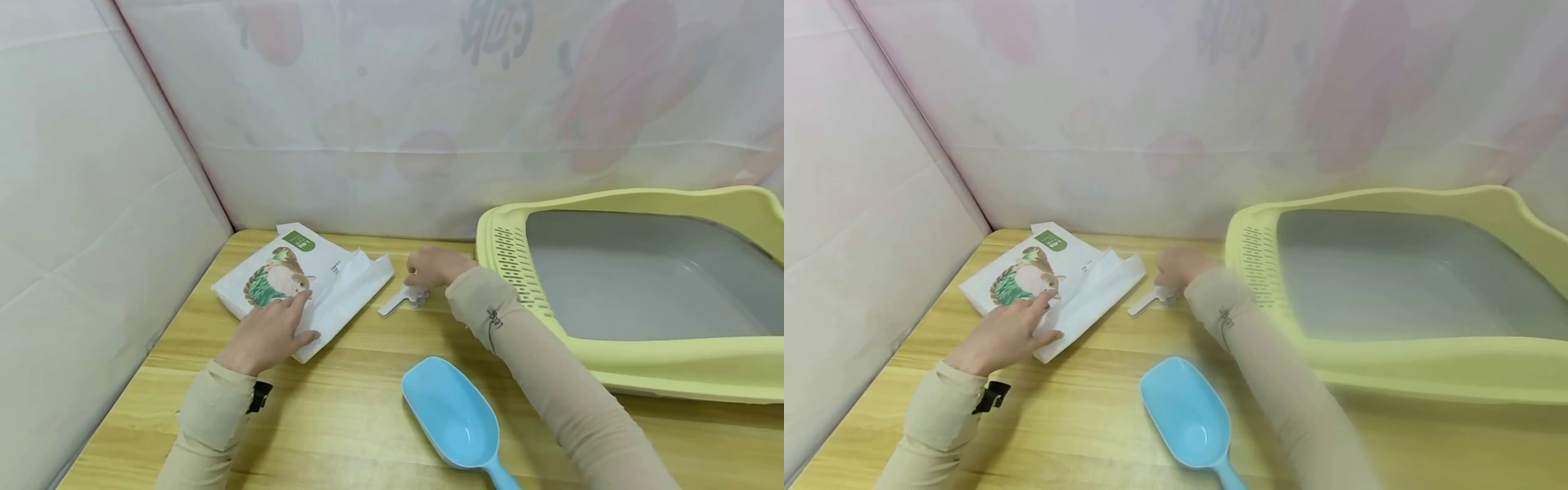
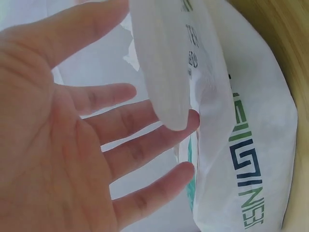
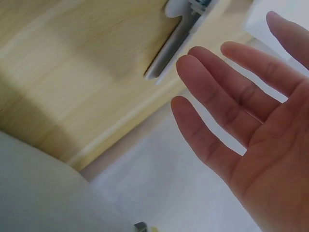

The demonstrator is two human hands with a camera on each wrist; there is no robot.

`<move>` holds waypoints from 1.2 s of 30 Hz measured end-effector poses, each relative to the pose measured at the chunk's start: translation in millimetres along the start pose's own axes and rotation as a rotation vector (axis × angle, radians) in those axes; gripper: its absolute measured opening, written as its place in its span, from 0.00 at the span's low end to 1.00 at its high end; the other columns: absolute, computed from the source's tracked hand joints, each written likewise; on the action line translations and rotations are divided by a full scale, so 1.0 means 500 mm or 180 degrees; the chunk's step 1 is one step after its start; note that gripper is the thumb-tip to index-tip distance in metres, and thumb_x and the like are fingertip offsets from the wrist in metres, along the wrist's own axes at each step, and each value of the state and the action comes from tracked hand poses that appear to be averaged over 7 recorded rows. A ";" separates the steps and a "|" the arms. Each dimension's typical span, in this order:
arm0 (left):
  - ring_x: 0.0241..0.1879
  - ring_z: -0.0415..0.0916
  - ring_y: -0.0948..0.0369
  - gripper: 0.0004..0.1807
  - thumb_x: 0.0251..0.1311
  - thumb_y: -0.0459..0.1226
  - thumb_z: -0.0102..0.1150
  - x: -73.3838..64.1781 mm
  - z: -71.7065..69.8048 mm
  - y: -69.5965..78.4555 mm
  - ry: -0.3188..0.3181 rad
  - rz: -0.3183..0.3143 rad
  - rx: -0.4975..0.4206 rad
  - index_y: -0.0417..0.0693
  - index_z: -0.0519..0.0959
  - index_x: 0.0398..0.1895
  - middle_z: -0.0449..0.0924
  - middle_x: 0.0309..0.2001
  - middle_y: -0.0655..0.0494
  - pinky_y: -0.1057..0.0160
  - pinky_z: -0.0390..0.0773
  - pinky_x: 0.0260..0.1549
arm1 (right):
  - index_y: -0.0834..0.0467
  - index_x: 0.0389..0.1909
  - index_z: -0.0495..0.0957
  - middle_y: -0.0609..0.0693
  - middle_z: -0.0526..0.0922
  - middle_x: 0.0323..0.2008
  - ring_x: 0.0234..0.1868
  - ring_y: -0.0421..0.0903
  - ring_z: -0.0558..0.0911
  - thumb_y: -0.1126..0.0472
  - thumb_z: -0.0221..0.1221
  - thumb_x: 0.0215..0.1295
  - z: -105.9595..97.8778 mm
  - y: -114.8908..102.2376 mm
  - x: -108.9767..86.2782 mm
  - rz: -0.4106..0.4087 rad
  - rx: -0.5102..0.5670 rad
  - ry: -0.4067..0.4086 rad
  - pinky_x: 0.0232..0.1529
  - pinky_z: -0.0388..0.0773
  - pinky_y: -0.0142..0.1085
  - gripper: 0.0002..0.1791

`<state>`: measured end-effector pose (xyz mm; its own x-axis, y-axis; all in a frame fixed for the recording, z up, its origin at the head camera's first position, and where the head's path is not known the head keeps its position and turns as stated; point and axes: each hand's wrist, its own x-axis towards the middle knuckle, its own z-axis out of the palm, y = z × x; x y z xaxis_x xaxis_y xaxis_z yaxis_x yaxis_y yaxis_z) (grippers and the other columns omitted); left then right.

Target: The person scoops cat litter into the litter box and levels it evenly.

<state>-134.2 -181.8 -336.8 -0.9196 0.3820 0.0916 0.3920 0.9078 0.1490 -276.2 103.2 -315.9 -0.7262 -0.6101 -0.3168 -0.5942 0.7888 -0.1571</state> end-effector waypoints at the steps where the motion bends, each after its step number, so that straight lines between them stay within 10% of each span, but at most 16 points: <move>1: 0.53 0.77 0.37 0.32 0.64 0.45 0.67 -0.001 -0.002 0.000 0.0048 -0.0018 0.0033 0.31 0.71 0.62 0.79 0.55 0.32 0.37 0.77 0.47 | 0.65 0.44 0.84 0.55 0.85 0.39 0.35 0.46 0.80 0.56 0.56 0.73 -0.001 -0.001 0.001 -0.0027 -0.0024 0.0029 0.40 0.78 0.39 0.15; 10: 0.54 0.69 0.38 0.21 0.67 0.47 0.63 -0.017 -0.013 -0.013 -0.0045 -0.0235 -0.0007 0.36 0.82 0.50 0.76 0.51 0.37 0.34 0.69 0.51 | 0.67 0.53 0.82 0.60 0.83 0.53 0.50 0.55 0.83 0.57 0.56 0.74 0.000 -0.007 0.005 -0.0112 0.0022 0.0347 0.54 0.78 0.46 0.18; 18: 0.49 0.68 0.42 0.13 0.68 0.47 0.62 -0.018 -0.015 -0.012 -0.0116 -0.0213 0.0025 0.46 0.81 0.35 0.74 0.42 0.44 0.40 0.66 0.47 | 0.63 0.36 0.82 0.51 0.76 0.24 0.25 0.44 0.72 0.57 0.58 0.73 0.000 -0.011 0.009 -0.0173 0.0157 0.0692 0.29 0.71 0.38 0.13; 26: 0.47 0.70 0.44 0.12 0.68 0.45 0.62 -0.016 -0.014 -0.009 0.0003 -0.0138 0.0024 0.46 0.81 0.34 0.76 0.40 0.48 0.40 0.64 0.47 | 0.68 0.59 0.78 0.61 0.83 0.52 0.50 0.55 0.84 0.56 0.56 0.74 -0.009 -0.017 0.010 -0.0185 0.0249 0.0744 0.52 0.79 0.48 0.22; 36: 0.34 0.76 0.56 0.09 0.71 0.37 0.57 0.000 -0.021 0.004 0.0236 0.0310 -0.0133 0.48 0.78 0.29 0.76 0.30 0.58 0.48 0.76 0.38 | 0.67 0.61 0.76 0.62 0.81 0.56 0.54 0.57 0.82 0.58 0.53 0.78 -0.009 -0.029 0.013 -0.0259 0.0319 0.1031 0.55 0.77 0.49 0.20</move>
<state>-133.3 -181.7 -326.2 -0.8733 0.4527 0.1798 0.4814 0.8585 0.1767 -273.9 87.4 -311.4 -0.7594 -0.6505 0.0113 -0.6294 0.7302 -0.2658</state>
